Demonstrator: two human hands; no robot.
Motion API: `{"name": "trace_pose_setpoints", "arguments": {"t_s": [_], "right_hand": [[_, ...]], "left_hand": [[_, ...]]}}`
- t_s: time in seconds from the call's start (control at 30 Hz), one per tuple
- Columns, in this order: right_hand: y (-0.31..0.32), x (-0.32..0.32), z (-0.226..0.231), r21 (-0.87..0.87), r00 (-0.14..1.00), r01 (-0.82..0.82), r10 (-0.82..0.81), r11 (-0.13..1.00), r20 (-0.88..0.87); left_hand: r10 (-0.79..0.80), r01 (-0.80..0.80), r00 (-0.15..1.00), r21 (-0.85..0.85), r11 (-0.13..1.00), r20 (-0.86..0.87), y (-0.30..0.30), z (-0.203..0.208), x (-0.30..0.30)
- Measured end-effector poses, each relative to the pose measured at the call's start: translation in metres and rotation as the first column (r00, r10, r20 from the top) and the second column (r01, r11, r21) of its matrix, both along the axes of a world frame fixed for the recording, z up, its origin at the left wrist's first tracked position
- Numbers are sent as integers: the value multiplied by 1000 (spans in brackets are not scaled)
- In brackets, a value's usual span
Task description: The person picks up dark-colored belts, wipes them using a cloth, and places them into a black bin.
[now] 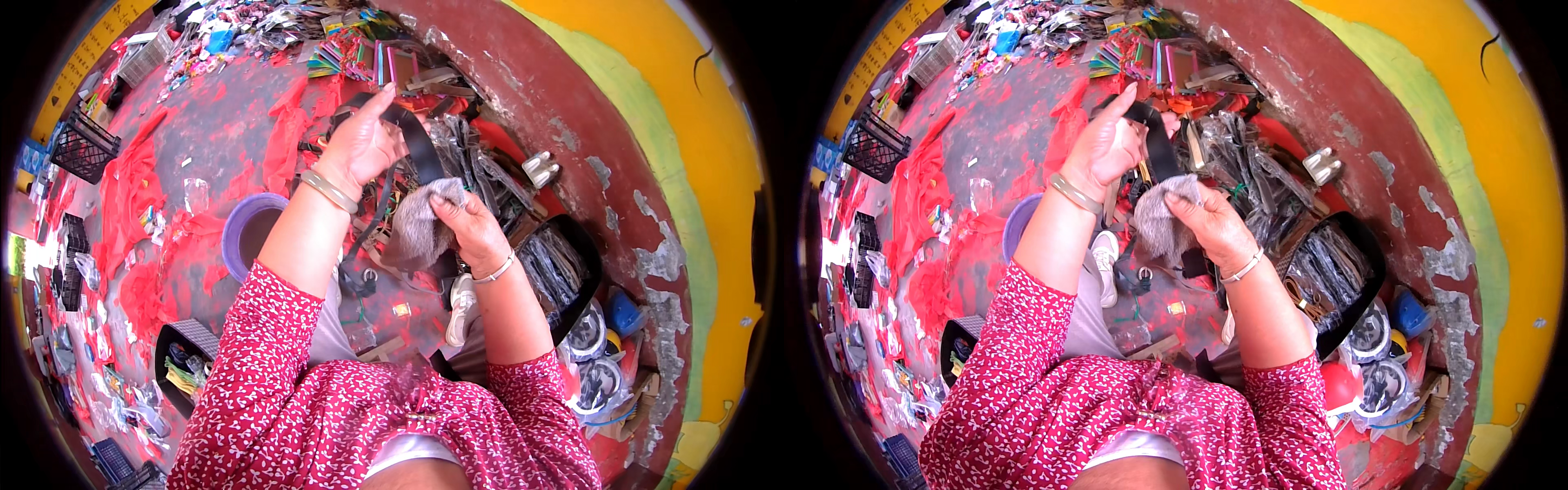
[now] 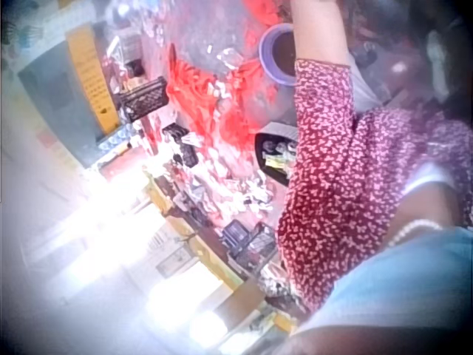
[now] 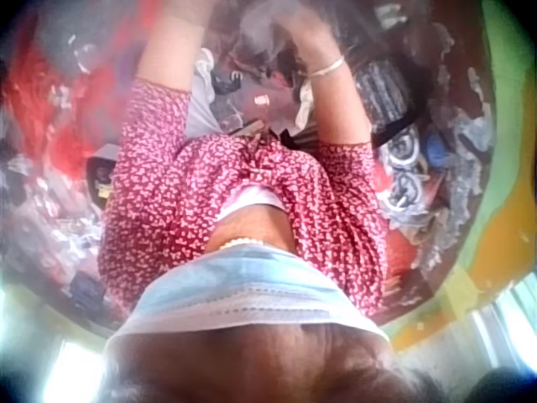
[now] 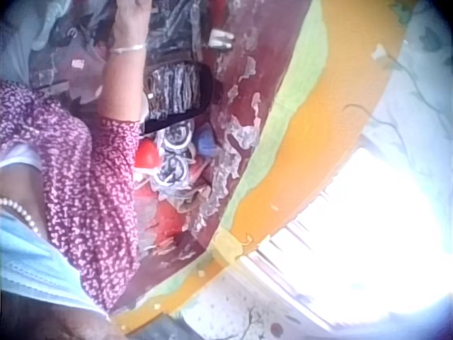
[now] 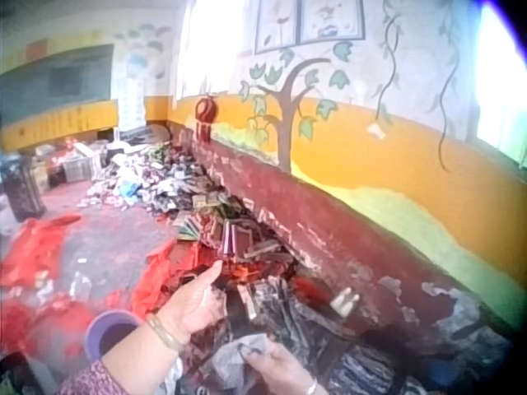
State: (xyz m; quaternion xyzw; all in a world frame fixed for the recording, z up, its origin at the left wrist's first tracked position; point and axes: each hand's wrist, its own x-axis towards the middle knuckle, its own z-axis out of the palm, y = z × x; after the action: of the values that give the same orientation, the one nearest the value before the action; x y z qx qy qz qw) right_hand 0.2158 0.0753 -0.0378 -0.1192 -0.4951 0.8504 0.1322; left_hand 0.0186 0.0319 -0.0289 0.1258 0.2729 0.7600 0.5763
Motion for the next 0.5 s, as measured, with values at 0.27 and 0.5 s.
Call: {"name": "trace_pose_setpoints", "arguments": {"t_s": [0.27, 0.5], "right_hand": [[26, 5, 2, -63, 983, 156, -161, 986, -88], [41, 8, -8, 64, 977, 213, -213, 975, -6]], "left_hand": [[-196, 47, 928, -420, 906, -318, 3, -12, 18], [-240, 128, 840, -253, 959, -487, 4, 3, 48]]}}
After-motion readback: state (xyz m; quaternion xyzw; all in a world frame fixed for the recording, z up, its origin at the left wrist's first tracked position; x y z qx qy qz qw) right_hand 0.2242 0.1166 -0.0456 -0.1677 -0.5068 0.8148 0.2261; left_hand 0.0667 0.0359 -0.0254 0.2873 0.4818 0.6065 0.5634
